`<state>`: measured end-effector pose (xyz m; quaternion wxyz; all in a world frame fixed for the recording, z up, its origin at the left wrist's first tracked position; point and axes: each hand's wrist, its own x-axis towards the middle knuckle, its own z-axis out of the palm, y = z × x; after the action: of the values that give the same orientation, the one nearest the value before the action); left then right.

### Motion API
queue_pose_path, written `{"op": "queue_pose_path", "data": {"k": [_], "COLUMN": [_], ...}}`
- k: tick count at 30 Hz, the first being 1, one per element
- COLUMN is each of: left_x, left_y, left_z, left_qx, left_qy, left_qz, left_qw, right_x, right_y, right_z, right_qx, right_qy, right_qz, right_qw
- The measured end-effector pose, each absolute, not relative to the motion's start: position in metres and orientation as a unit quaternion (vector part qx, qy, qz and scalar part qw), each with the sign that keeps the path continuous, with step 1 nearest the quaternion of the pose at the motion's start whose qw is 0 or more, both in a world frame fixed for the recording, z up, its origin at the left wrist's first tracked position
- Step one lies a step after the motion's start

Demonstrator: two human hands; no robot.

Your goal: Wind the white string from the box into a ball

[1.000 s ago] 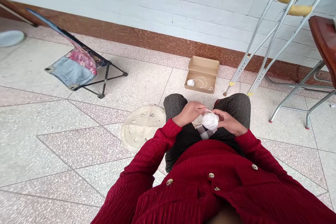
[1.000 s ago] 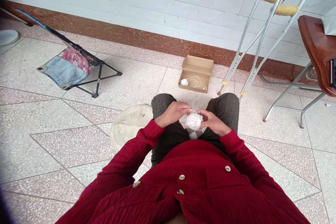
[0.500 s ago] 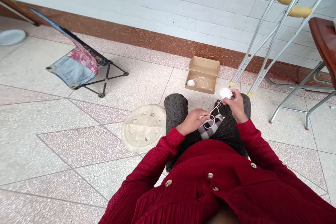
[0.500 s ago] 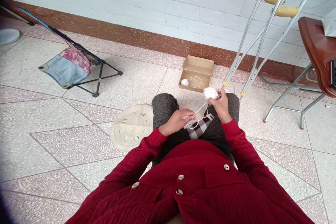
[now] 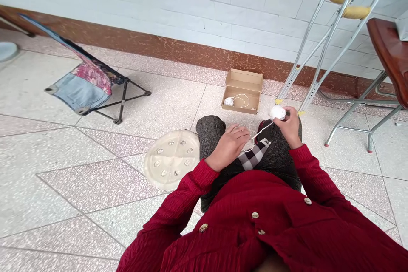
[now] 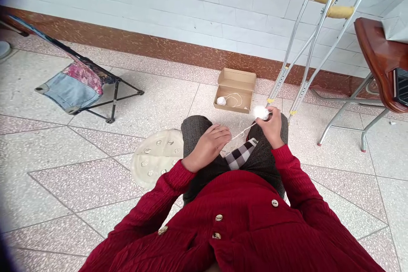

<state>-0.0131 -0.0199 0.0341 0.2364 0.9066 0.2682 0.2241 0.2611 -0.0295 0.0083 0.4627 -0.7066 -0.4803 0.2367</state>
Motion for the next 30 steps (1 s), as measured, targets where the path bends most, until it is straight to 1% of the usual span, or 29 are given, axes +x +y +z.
{"op": "queue_pose_path", "data": {"k": [2, 3, 4, 6, 9, 10, 12, 15, 18, 22, 25, 27, 28, 30], "left_x": [-0.011, -0.01, -0.011, -0.013, -0.017, -0.016, -0.012, 0.001, 0.011, 0.011, 0.008, 0.005, 0.004, -0.001], "left_y": [-0.021, -0.019, -0.015, -0.004, 0.009, 0.011, 0.011, 0.002, -0.011, -0.031, -0.045, -0.05, -0.051, -0.047], "left_z": [0.041, 0.043, 0.043, 0.04, 0.03, 0.027, 0.019, 0.005, -0.005, -0.007, -0.007, -0.008, -0.008, -0.006], "left_qx": [0.902, 0.894, 0.883, 0.849, 0.803, 0.794, 0.78, 0.742, 0.714, 0.708, 0.697, 0.708, 0.725, 0.772], "left_qy": [0.256, 0.259, 0.268, 0.301, 0.35, 0.357, 0.358, 0.357, 0.353, 0.332, 0.309, 0.298, 0.299, 0.307], "left_qz": [0.242, 0.255, 0.272, 0.308, 0.312, 0.301, 0.279, 0.262, 0.249, 0.218, 0.181, 0.171, 0.179, 0.217], "left_qw": [0.251, 0.261, 0.274, 0.308, 0.369, 0.388, 0.432, 0.503, 0.551, 0.585, 0.621, 0.616, 0.594, 0.513], "right_x": [0.255, 0.249, 0.242, 0.229, 0.214, 0.212, 0.209, 0.208, 0.21, 0.216, 0.218, 0.217, 0.217, 0.219], "right_y": [-0.033, -0.037, -0.042, -0.055, -0.073, -0.077, -0.083, -0.086, -0.082, -0.062, -0.044, -0.035, -0.032, -0.029], "right_z": [-0.003, -0.007, -0.009, -0.007, 0.012, 0.02, 0.039, 0.062, 0.073, 0.066, 0.047, 0.03, 0.02, 0.003], "right_qx": [-0.718, -0.711, -0.691, -0.633, -0.525, -0.489, -0.441, -0.42, -0.416, -0.461, -0.531, -0.585, -0.605, -0.638], "right_qy": [-0.519, -0.538, -0.558, -0.556, -0.466, -0.441, -0.415, -0.389, -0.366, -0.324, -0.301, -0.307, -0.313, -0.326], "right_qz": [0.227, 0.244, 0.288, 0.428, 0.645, 0.688, 0.721, 0.712, 0.699, 0.644, 0.563, 0.5, 0.479, 0.449], "right_qw": [0.404, 0.38, 0.358, 0.328, 0.302, 0.306, 0.336, 0.406, 0.451, 0.518, 0.557, 0.56, 0.554, 0.533]}}
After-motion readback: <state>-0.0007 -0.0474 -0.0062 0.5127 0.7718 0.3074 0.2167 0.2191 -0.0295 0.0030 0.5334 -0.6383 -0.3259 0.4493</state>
